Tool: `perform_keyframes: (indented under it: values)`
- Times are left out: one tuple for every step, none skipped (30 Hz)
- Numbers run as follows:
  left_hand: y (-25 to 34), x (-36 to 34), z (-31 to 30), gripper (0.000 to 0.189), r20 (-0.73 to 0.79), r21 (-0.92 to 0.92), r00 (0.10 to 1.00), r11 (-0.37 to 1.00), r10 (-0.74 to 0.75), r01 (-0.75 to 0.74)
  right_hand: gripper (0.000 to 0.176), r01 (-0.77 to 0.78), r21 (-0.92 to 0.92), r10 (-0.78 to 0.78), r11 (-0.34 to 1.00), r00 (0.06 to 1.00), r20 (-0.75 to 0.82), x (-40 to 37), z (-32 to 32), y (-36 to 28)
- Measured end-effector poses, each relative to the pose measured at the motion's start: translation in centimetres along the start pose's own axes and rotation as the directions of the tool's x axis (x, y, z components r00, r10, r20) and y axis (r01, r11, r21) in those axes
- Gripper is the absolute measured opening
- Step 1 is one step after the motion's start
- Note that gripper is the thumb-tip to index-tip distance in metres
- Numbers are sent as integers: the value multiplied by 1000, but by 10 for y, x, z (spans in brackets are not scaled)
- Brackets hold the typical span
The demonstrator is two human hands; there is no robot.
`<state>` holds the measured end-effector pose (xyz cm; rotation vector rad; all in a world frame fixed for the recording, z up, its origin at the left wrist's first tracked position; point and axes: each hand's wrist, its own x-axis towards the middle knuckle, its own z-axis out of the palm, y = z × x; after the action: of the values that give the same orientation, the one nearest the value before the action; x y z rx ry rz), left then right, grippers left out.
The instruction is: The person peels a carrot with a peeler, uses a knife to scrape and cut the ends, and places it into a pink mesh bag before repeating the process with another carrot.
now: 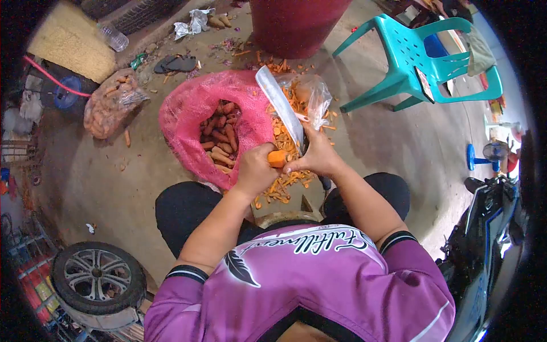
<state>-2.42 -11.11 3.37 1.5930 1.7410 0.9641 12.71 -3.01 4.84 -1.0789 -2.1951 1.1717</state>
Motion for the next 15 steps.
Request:
perform_keyframes:
  values:
    - [-1, 0, -1, 28, 3, 13, 1000, 1000, 28, -28, 87, 53, -39, -55, 998, 997, -47, 1, 0, 3]
    - [-2, -1, 0, 27, 4, 18, 1000, 1000, 20, -20, 89, -29, -85, 34, 996, 998, 57, 2, -5, -6]
    - [-5, -1, 2, 27, 6, 23, 1000, 1000, 12, -12, 88, -39, -132, 51, 991, 995, 90, 1, -5, -8]
    - [-6, -2, 3, 27, 8, 28, 1000, 1000, 5, -5, 88, -46, -178, 69, 983, 990, 121, 0, -4, -10]
    - [-5, -1, 2, 27, 9, -1, 1000, 1000, 10, -10, 88, -51, -224, 86, 973, 985, 150, 0, -3, -11]
    - [-3, -1, 2, 27, 11, -29, 1000, 999, 14, -14, 84, -36, -227, 74, 973, 984, 160, 0, -3, -12]
    - [-2, -1, 1, 27, 12, -57, 1000, 998, 18, -17, 80, -21, -230, 61, 973, 984, 169, 0, -3, -12]
    - [-3, -1, 3, 27, 23, -65, 1000, 998, 20, -18, 76, -6, -233, 49, 973, 983, 178, 0, -3, -12]
    - [-4, -2, 4, 27, 34, -72, 999, 997, 22, -19, 73, 12, -225, 32, 974, 981, 193, -1, -2, -11]
    - [-4, -2, 6, 28, 45, -80, 999, 997, 24, -20, 71, 31, -218, 16, 976, 978, 208, -2, 0, -8]
    - [-6, -3, 5, 29, 107, -37, 994, 999, 37, -33, 68, 48, -210, 0, 977, 975, 223, -3, 1, -6]
    - [-7, -4, 3, 31, 169, 6, 984, 999, 48, -49, 66, 68, -237, -13, 969, 974, 224, -3, 0, -7]
    - [-8, -5, 2, 32, 231, 48, 971, 997, 54, -67, 65, 87, -264, -26, 961, 974, 226, -4, 0, -8]
    - [-8, -4, 2, 34, 299, 48, 954, 999, 1, -16, 63, 105, -289, -38, 951, 973, 228, -4, -1, -8]
    - [-7, -1, 2, 36, 365, 51, 930, 998, -50, 34, 62, 111, -287, -39, 951, 969, 245, -4, -1, -8]
